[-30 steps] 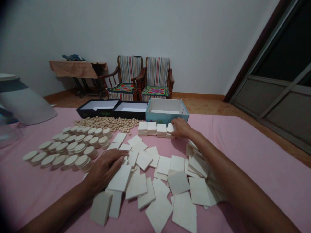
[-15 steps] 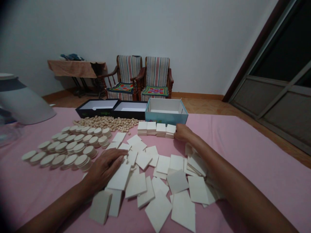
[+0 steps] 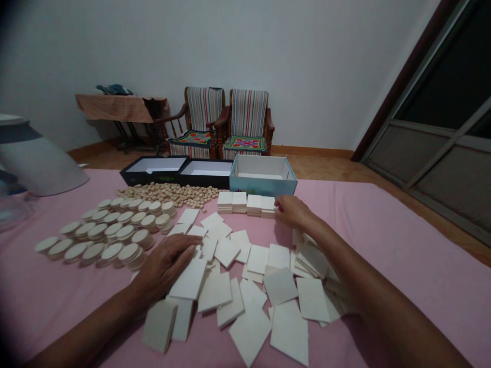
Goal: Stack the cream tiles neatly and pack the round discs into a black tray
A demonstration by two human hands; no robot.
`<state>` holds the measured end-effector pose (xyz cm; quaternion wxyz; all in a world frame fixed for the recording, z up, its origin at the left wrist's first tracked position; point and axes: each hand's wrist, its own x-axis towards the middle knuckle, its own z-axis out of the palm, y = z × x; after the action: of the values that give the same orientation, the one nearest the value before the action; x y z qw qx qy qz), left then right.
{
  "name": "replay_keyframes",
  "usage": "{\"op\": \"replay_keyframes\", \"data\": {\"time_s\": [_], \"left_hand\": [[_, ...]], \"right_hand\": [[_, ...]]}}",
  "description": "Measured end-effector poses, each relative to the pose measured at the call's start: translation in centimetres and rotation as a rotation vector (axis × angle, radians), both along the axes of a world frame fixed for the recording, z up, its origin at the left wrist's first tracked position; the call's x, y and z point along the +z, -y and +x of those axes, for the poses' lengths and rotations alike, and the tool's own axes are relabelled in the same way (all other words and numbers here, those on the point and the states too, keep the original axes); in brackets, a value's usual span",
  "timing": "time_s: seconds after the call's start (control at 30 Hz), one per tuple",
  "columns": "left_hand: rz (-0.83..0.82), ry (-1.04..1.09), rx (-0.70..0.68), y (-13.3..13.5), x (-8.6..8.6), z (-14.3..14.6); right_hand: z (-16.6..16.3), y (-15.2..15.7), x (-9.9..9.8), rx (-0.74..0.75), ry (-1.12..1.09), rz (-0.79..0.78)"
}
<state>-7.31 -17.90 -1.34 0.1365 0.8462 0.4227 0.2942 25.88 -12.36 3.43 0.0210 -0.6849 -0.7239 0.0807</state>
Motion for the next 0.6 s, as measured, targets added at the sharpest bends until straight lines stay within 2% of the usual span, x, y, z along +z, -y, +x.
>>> {"op": "replay_keyframes", "data": {"time_s": [0.1, 0.23, 0.33, 0.6], "left_hand": [[-0.001, -0.002, 0.002, 0.0, 0.1, 0.0], [0.008, -0.005, 0.000, 0.1, 0.2, 0.0], [0.011, -0.015, 0.005, 0.1, 0.3, 0.0], [0.026, -0.023, 0.009, 0.0, 0.3, 0.0]], "right_hand": [[-1.4, 3.4, 0.6, 0.254, -0.146, -0.138], [-4.0, 7.6, 0.3, 0.367, -0.058, -0.131], [-5.3, 8.8, -0.1, 0.370, 0.029, -0.110], [-5.8, 8.2, 0.0, 0.357, 0.070, -0.173]]}}
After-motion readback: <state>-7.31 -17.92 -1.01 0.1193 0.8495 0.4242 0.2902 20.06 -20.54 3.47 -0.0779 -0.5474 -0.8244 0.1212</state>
